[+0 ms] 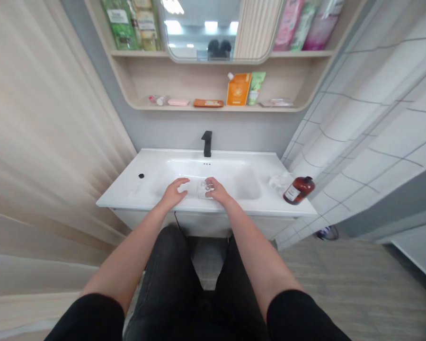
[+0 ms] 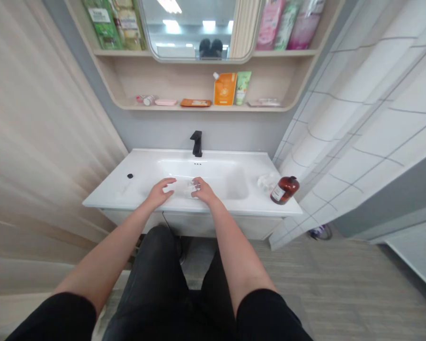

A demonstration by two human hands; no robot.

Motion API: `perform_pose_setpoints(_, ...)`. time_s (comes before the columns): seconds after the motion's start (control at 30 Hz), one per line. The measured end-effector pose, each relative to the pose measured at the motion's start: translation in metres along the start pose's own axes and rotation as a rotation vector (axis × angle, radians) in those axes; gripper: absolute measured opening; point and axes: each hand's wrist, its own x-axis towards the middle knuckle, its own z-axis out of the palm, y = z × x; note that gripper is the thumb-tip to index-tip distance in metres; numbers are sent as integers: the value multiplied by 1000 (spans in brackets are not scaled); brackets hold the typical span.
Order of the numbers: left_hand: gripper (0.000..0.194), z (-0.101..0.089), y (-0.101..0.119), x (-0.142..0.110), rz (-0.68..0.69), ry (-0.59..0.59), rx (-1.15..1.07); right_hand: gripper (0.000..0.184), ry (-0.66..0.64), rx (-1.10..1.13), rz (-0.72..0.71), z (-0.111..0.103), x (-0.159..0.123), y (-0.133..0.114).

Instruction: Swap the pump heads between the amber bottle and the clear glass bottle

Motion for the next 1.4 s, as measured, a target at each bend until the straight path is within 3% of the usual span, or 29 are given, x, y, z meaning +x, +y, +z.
perform_pose_setpoints(0.1,35,-59,-10,-21,-45,258,412,59,39,-24,25,0,1,1)
perform_pose_setpoints(0.17,40,-103,-23,-34,-143,311,671,58,46,3,29,0,2,2)
perform_pose_setpoints(0.23,54,-141,-40,-44,-288,293,842,57,44,32,28,0,4,3)
perform_pose_setpoints(0.3,66,-165,-56,-51,-453,208,923,55,40,37,25,1,4,2)
perform_pose_setpoints(0.37,63,-178,-69,-54,-521,91,939,54,33,28,19,1,4,2)
perform_pose_setpoints(0.43,53,-181,-75,-54,-500,29,915,54,27,19,14,2,4,2)
perform_pose_setpoints(0.57,41,-168,-58,-42,-438,114,745,53,39,0,-6,2,4,2)
perform_pose_setpoints(0.7,49,-128,-4,-17,-282,145,363,53,46,-20,-23,2,6,6)
perform_pose_setpoints(0.8,53,-92,41,6,-95,30,140,58,35,-13,-42,3,7,10)
perform_pose_setpoints(0.97,43,-57,84,36,70,-122,265,68,28,-14,-58,4,7,13)
perform_pose_setpoints(1.2,29,-46,99,55,136,-209,411,74,32,-37,-81,3,7,10)
perform_pose_setpoints(1.4,26,-26,117,65,195,-283,473,74,44,-42,-140,5,2,6)
